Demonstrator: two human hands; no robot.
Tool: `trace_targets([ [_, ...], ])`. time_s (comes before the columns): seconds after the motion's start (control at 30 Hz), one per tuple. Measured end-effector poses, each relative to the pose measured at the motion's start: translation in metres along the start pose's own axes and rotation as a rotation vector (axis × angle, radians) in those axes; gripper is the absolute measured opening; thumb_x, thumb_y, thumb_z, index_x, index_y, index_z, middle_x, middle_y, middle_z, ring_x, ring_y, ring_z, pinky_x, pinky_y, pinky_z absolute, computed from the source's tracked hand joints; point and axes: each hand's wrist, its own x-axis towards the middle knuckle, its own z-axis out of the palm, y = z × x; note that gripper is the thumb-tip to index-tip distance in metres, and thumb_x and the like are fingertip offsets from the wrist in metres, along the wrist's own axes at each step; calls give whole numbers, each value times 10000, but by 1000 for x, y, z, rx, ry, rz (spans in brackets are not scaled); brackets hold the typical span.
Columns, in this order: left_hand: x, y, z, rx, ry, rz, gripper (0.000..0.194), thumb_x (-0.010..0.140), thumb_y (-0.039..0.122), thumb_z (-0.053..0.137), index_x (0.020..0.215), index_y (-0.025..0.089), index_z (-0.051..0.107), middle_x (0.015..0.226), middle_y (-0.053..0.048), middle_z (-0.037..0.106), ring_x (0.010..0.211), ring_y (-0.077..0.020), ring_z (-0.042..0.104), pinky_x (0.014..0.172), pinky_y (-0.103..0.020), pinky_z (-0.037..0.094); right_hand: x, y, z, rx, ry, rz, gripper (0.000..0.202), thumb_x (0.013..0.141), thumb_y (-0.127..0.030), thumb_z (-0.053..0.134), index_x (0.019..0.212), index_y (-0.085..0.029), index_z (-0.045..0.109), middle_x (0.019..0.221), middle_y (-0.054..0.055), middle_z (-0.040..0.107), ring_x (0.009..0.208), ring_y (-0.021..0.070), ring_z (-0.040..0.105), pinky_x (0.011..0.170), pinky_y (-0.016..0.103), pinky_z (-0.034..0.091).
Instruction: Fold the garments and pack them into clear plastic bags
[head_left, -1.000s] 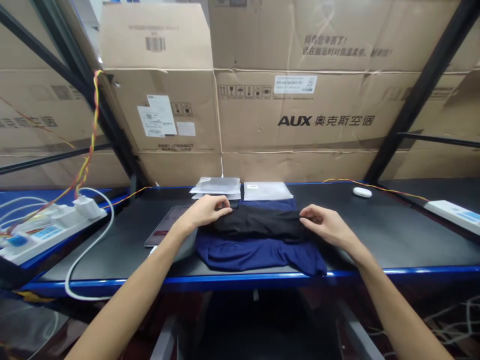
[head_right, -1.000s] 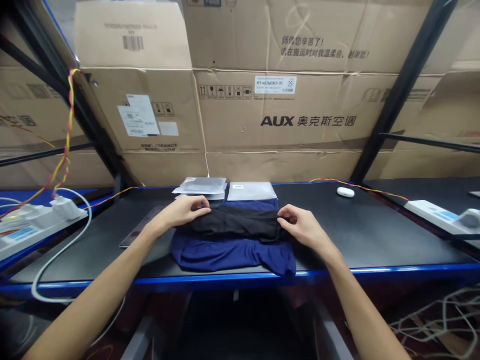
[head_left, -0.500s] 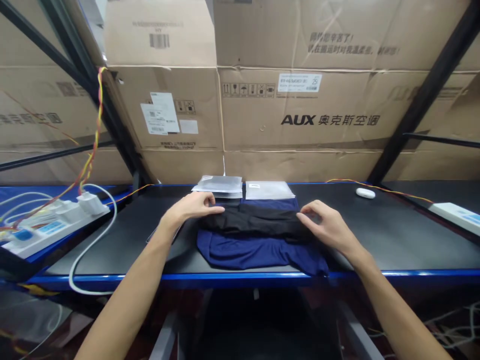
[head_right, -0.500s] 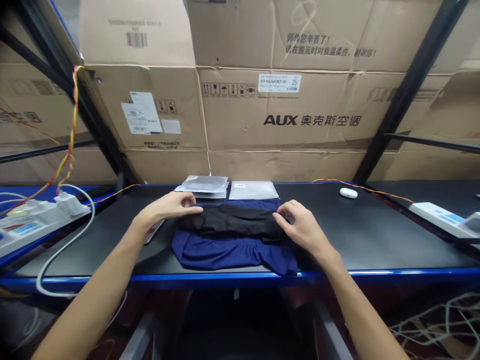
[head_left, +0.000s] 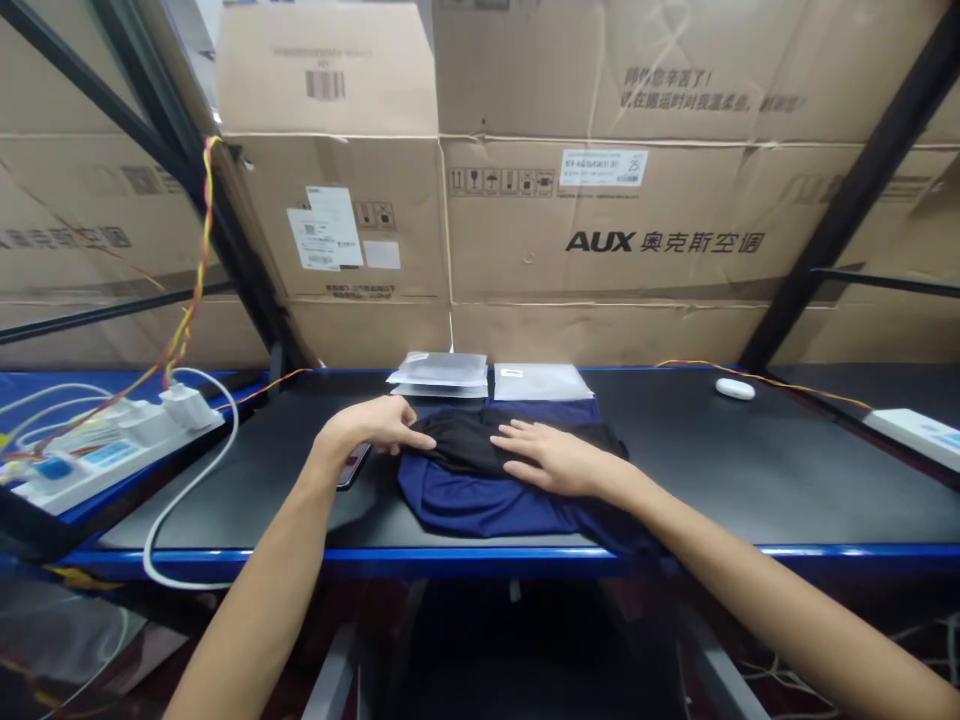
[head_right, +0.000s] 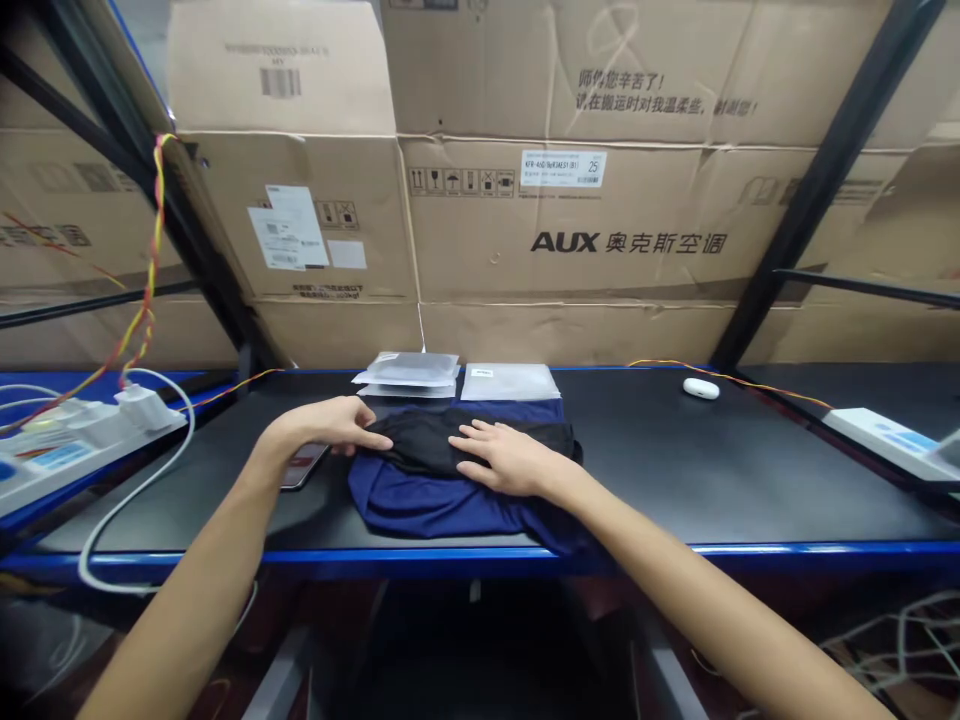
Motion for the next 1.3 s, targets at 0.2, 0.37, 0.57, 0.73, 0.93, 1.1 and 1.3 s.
trace_targets([
  [0.2, 0, 4, -3, 146, 91, 33, 534, 662, 628, 694, 505, 197, 419, 478, 47, 412, 475, -113, 371, 474, -251, 238, -2, 0, 6, -21, -25, 24, 588, 1009, -520, 366, 1505, -209, 406, 1584, 106, 321, 1477, 294, 247, 1202, 502, 228],
  [0.37, -2, 13, -3, 89, 205, 162, 398, 703, 532, 671, 616, 194, 480, 591, 41, 474, 576, -128, 424, 541, -241, 302, -5, 3, 2, 26, -35, 25, 583, 1003, -545, 375, 1508, -255, 397, 1588, 69, 327, 1482, 265, 239, 1211, 474, 217],
  [0.57, 2, 34, 14, -149, 367, 215, 213, 765, 388, 583, 840, 189, 560, 745, 11, 609, 701, -174, 579, 657, -269, 447, -27, 27, -8, 36, 38, 74, 585, 994, -578, 375, 1483, -263, 443, 1573, 69, 362, 1482, 278, 241, 1212, 509, 190],
  [0.73, 7, 73, 45, -210, 643, 308, 120, 812, 273, 535, 915, 213, 551, 929, -23, 671, 889, -199, 644, 771, -287, 510, -50, 46, -10, -50, 71, 173, 587, 981, -585, 396, 1434, -231, 517, 1536, 110, 416, 1466, 330, 268, 1193, 571, 188],
  [0.93, 10, 112, 91, -1, 498, 485, 188, 870, 187, 496, 1036, 243, 564, 979, -25, 701, 885, -220, 668, 817, -336, 504, -60, 49, -8, -19, 85, 187, 584, 990, -567, 378, 1427, -210, 526, 1522, 110, 442, 1458, 304, 300, 1202, 527, 216],
  [1.1, 9, 105, 110, 127, 282, 711, 198, 860, 141, 497, 1022, 229, 571, 1082, -37, 681, 1068, -223, 625, 1095, -442, 363, -73, 59, -14, -11, 125, 205, 551, 999, -546, 363, 1428, -239, 523, 1502, 75, 476, 1473, 305, 261, 1211, 573, 153],
  [1.3, 2, 105, 107, 97, 218, 737, 141, 890, 274, 571, 1016, 222, 607, 1141, -44, 678, 1128, -230, 600, 1157, -462, 277, -87, 71, -12, 22, 97, 241, 585, 987, -587, 374, 1448, -248, 499, 1542, 64, 420, 1484, 296, 229, 1216, 532, 202],
])
